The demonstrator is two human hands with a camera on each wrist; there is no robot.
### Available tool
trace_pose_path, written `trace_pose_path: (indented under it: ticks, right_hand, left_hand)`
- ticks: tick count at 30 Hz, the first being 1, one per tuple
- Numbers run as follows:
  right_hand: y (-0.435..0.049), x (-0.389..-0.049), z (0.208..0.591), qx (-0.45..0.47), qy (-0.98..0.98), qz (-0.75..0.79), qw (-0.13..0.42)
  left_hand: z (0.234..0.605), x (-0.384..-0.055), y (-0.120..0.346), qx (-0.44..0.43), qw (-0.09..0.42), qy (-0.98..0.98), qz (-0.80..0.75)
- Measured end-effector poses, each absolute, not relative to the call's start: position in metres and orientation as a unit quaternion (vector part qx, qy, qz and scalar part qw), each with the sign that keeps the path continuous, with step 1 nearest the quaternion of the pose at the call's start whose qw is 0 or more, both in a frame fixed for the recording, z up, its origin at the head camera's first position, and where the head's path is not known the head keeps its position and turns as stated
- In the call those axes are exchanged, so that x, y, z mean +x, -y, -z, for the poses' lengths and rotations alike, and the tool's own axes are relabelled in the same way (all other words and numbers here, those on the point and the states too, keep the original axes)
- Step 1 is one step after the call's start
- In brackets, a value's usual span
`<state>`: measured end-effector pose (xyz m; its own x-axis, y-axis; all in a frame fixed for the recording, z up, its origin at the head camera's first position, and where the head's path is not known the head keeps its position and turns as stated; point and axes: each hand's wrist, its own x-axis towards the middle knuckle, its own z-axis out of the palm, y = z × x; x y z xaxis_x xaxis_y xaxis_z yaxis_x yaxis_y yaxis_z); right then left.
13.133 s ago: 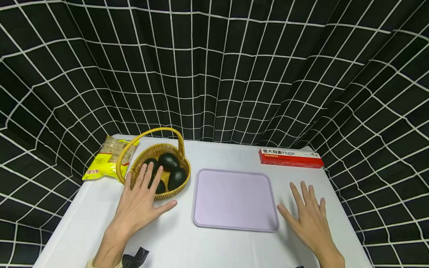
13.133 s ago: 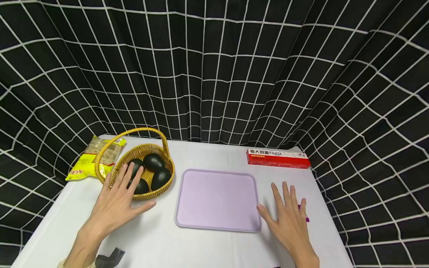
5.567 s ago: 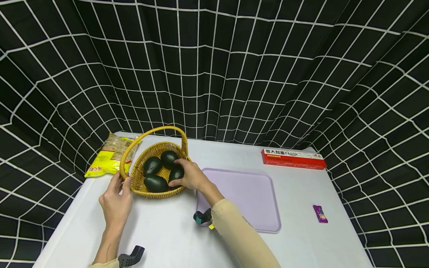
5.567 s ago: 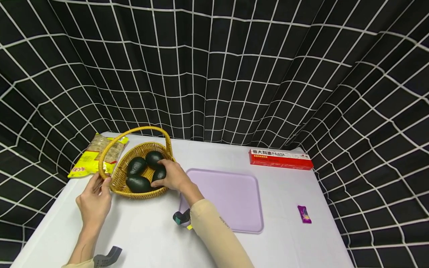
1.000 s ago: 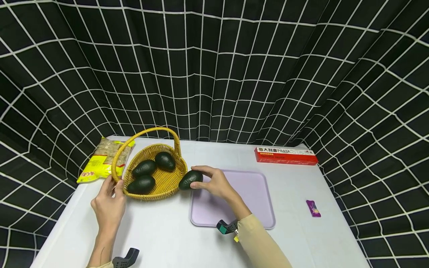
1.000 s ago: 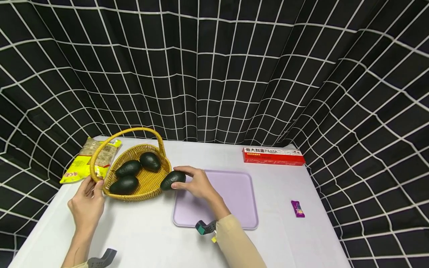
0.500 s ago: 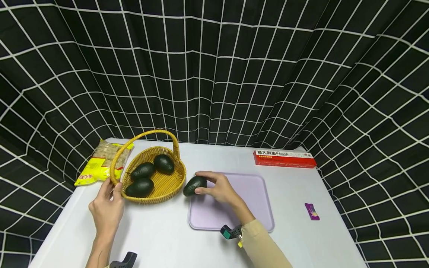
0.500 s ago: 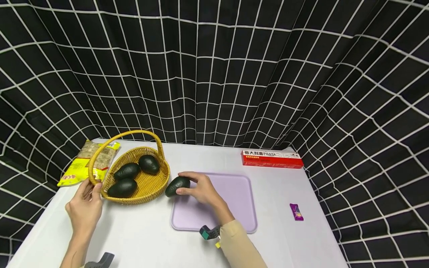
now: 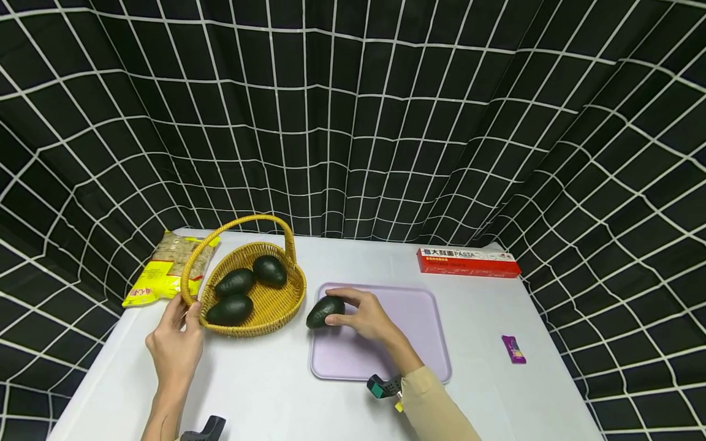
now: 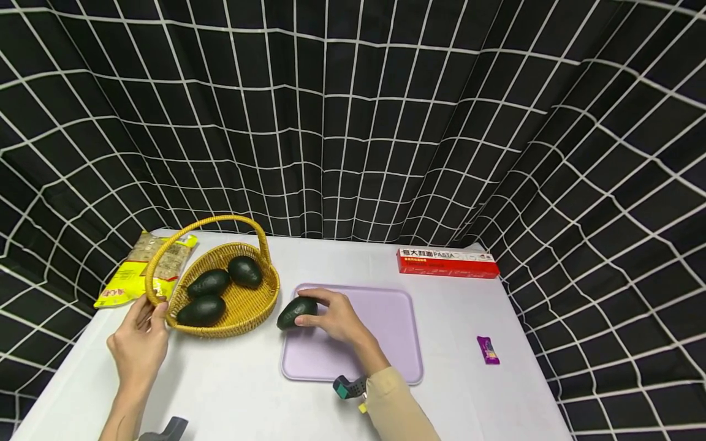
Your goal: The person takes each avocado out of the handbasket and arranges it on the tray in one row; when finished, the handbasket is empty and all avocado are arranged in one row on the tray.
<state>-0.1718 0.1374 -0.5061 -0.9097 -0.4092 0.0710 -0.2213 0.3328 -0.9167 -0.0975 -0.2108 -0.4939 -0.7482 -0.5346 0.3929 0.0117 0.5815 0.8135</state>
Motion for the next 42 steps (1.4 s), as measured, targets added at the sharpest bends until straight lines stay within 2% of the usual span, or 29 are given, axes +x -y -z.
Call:
trace_pose_path:
  ticks: [22,42]
  right_hand:
    - [-0.145,-0.172,0.526,-0.203,-0.822,0.519,0.121]
    - [-0.144,-0.175,0.524,-0.223,-0.787,0.55,0.167]
  left_hand:
    - [0.496,-0.099,0.212,0.149,0.328,0.827,0.431]
    - [0.497,-0.1,0.212,0.157,0.322,0.829,0.428]
